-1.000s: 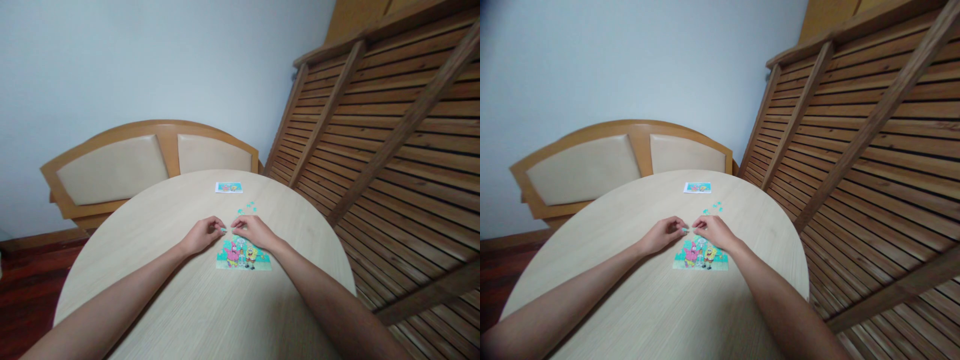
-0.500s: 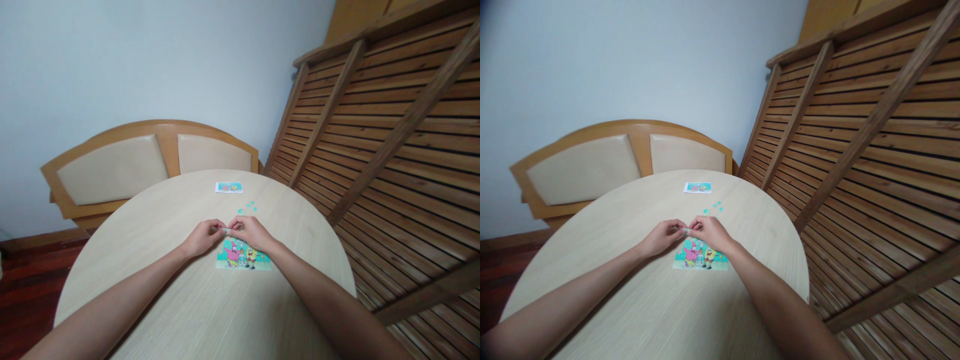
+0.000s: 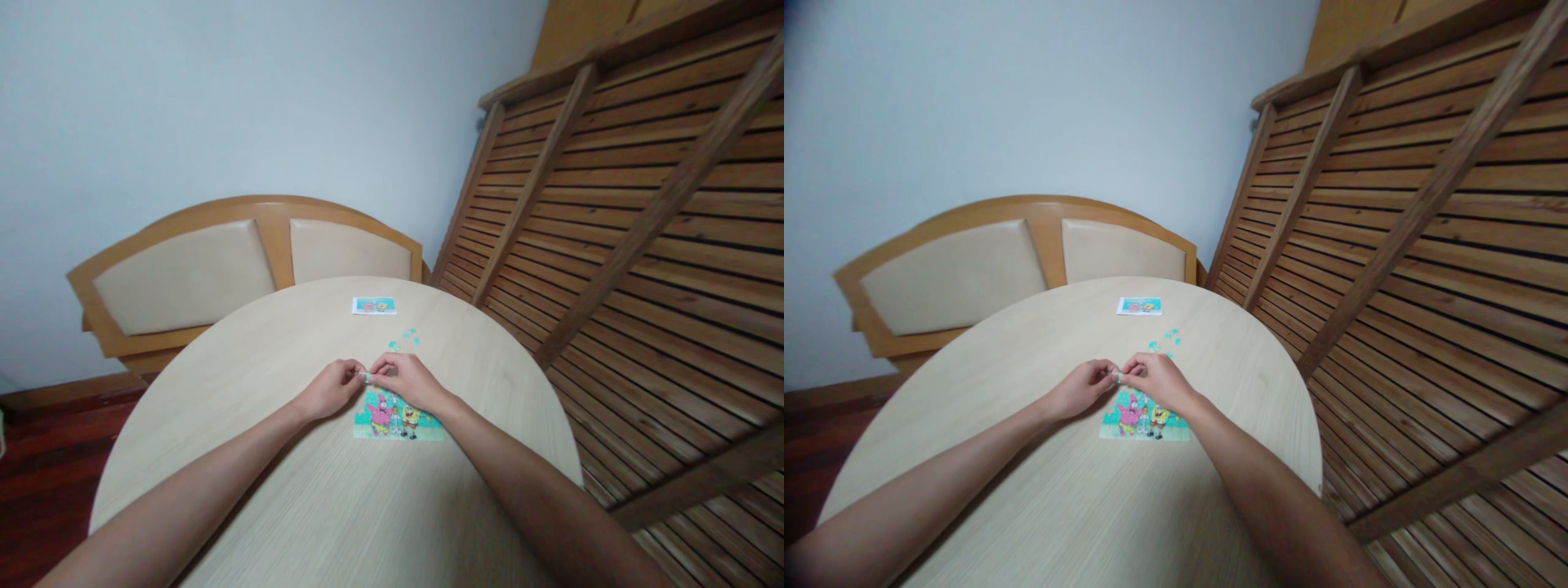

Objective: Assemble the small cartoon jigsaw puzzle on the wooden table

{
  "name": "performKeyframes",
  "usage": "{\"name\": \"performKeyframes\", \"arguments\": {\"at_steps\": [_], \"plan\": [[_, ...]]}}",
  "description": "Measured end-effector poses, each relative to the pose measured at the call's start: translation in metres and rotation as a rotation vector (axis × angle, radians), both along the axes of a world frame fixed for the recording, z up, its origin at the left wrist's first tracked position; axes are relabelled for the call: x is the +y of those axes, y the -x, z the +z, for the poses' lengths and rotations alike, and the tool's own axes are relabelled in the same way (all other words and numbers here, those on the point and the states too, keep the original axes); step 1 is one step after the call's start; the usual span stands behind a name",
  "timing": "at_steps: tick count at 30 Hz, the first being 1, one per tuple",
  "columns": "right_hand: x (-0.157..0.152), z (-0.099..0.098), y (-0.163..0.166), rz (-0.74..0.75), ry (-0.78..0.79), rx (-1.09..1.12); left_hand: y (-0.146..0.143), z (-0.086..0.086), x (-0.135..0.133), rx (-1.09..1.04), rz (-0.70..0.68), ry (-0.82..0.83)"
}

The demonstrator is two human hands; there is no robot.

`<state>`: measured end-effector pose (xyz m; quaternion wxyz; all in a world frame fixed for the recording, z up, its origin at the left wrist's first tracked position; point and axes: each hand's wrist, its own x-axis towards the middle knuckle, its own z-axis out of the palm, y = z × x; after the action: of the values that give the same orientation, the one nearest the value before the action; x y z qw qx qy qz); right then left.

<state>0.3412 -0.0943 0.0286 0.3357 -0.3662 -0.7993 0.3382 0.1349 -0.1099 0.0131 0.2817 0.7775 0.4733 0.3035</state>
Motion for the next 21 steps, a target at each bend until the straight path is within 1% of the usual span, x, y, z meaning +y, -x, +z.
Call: {"name": "performKeyframes", "arguments": {"at_steps": [2, 5, 7, 10, 16, 21], "plan": [[0.001, 0.0, -0.001, 0.021, -0.036, -0.03, 0.001, -0.001, 0.001, 0.032, -0.004, -0.009], [0.003, -0.001, -0.004, 0.049, -0.111, -0.085, 0.003, -0.003, 0.003, 0.096, 0.014, -0.093], [0.005, -0.003, -0.007, 0.065, -0.154, -0.124, 0.004, -0.006, 0.004, 0.135, 0.059, -0.149], [0.007, -0.005, -0.008, 0.084, -0.19, -0.177, 0.004, -0.01, 0.005, 0.18, 0.126, -0.179], [0.005, -0.004, -0.009, 0.104, -0.19, -0.214, 0.002, -0.01, 0.004, 0.189, 0.149, -0.138], [0.003, -0.002, -0.01, 0.119, -0.183, -0.205, 0.002, -0.011, 0.005, 0.15, 0.118, -0.081]]}}
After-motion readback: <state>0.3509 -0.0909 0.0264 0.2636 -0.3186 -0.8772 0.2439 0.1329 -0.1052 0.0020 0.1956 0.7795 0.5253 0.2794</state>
